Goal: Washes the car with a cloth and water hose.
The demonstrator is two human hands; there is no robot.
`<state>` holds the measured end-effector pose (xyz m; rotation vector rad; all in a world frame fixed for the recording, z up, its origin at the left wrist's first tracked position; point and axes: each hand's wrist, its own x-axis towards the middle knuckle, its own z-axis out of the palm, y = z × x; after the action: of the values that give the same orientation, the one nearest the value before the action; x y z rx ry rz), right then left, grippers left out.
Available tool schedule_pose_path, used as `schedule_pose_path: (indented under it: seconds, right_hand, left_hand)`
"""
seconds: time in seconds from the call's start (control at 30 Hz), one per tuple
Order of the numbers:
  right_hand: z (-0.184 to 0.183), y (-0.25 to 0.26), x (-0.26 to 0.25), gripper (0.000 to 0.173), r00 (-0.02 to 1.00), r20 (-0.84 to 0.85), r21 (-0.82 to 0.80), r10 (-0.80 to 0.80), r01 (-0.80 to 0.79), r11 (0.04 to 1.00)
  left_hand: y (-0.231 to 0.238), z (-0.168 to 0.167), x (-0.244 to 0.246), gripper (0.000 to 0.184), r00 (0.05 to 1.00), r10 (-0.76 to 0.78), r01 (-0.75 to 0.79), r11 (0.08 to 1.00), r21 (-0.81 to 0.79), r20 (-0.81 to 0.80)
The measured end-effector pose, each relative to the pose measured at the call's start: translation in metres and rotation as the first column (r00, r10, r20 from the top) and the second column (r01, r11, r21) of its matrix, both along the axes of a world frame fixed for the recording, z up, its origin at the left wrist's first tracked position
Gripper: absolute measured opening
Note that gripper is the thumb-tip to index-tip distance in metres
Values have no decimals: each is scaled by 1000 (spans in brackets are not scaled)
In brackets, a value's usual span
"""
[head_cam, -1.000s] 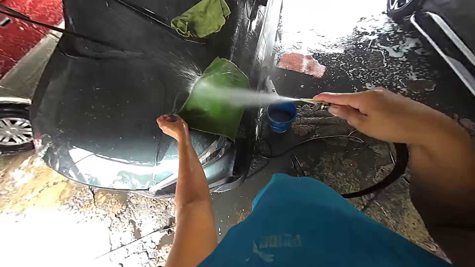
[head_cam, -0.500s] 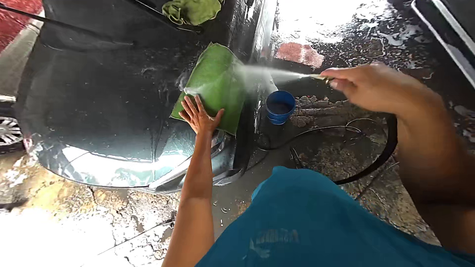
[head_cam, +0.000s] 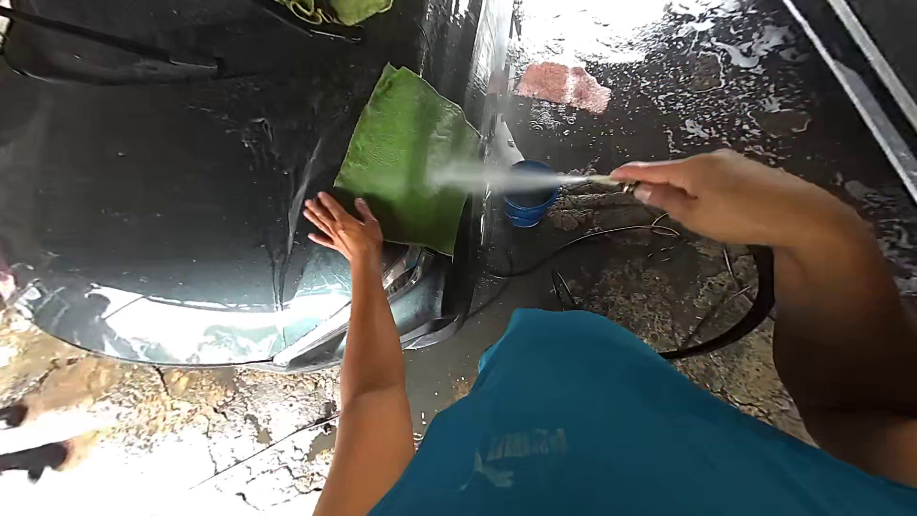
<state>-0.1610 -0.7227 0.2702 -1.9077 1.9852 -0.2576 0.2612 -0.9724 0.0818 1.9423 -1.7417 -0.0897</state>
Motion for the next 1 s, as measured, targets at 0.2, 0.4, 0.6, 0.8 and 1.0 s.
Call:
schedule_pose_path:
  seconds: [0.2,0.4,0.6,0.8,1.0]
  right_hand:
    - [4,-16,12,39,1000,-12,-31,-21,21,999]
    - [27,4,60,41,978,-66,-142,197,-205,968]
    - [39,-18,47,41,995,-88,-166,39,-54,985]
    - [31,-13,38,40,992,-106,-130,62,-76,989]
    - [43,-28,38,39,998,-66,-180,-19,7,984]
  left_hand:
    - [-17,-6,12,68,991,128,-128,992,15,32]
    - [-24,1,22,41,979,104,-121,989,-89,-176]
    - [-27,28,22,31,988,55,-65,996,-60,-147]
    - [-35,43,27,31,980,142,-147,989,-26,-137]
    - [-53,29,-18,46,972,-231,234,968,-91,34]
